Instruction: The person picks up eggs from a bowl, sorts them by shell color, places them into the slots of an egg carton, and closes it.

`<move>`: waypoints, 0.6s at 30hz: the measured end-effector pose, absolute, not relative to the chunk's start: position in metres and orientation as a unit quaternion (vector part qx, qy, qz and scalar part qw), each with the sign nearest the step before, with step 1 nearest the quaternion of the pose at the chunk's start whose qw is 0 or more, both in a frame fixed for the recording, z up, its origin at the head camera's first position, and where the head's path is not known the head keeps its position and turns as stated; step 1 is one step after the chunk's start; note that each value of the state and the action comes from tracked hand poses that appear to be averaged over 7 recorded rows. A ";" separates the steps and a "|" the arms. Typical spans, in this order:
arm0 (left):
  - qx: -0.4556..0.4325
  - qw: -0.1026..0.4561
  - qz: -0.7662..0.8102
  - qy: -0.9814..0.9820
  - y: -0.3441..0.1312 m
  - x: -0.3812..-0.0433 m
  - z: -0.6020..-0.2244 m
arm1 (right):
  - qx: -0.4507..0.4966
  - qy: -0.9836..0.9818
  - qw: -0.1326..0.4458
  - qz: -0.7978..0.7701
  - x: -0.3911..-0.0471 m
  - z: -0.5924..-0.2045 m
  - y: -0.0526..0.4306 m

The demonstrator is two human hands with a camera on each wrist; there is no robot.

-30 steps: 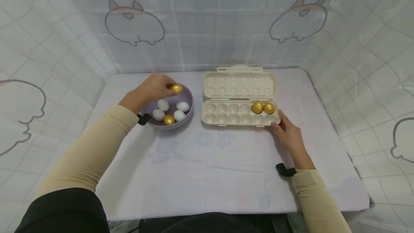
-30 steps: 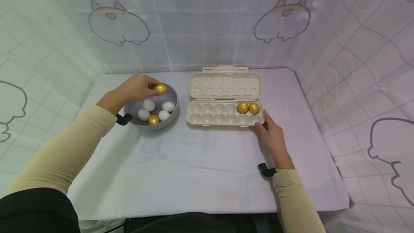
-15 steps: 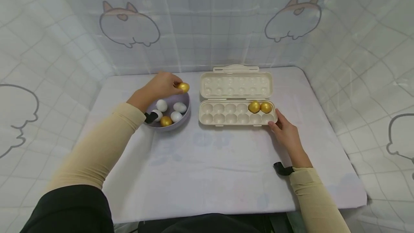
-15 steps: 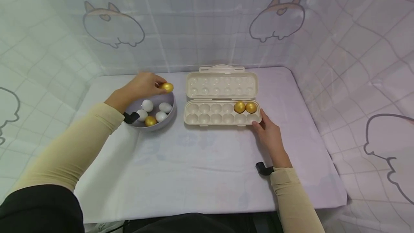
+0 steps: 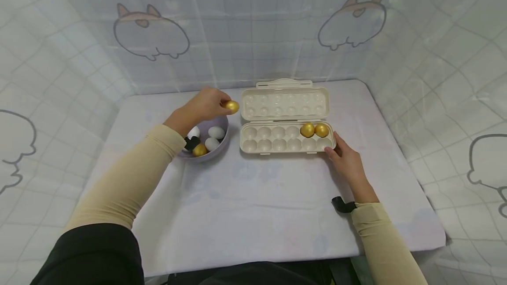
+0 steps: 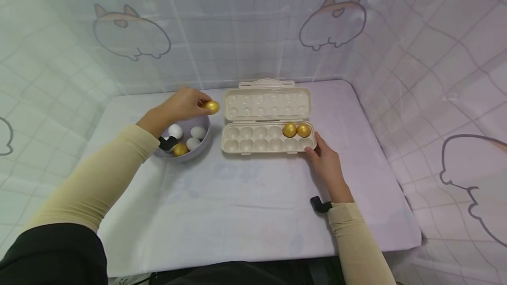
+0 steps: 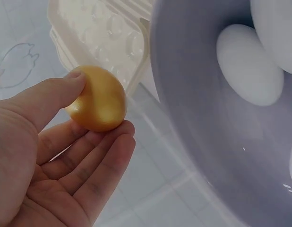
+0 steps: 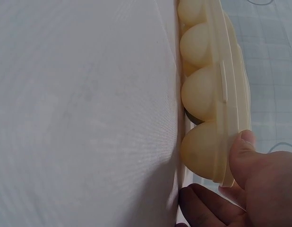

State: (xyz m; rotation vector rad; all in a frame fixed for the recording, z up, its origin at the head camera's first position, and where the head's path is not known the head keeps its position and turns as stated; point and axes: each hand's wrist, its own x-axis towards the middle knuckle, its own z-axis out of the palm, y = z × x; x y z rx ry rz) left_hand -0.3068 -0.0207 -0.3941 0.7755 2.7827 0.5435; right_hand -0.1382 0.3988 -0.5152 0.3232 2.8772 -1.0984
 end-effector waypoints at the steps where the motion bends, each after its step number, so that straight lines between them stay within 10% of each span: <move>1: 0.264 0.102 0.183 0.941 -0.019 -0.307 -0.394 | 0.105 0.929 0.024 -0.355 -0.138 -0.515 0.399; 18: 0.305 0.087 0.187 0.930 0.008 -0.312 -0.399 | 0.095 0.932 0.010 -0.349 -0.138 -0.517 0.401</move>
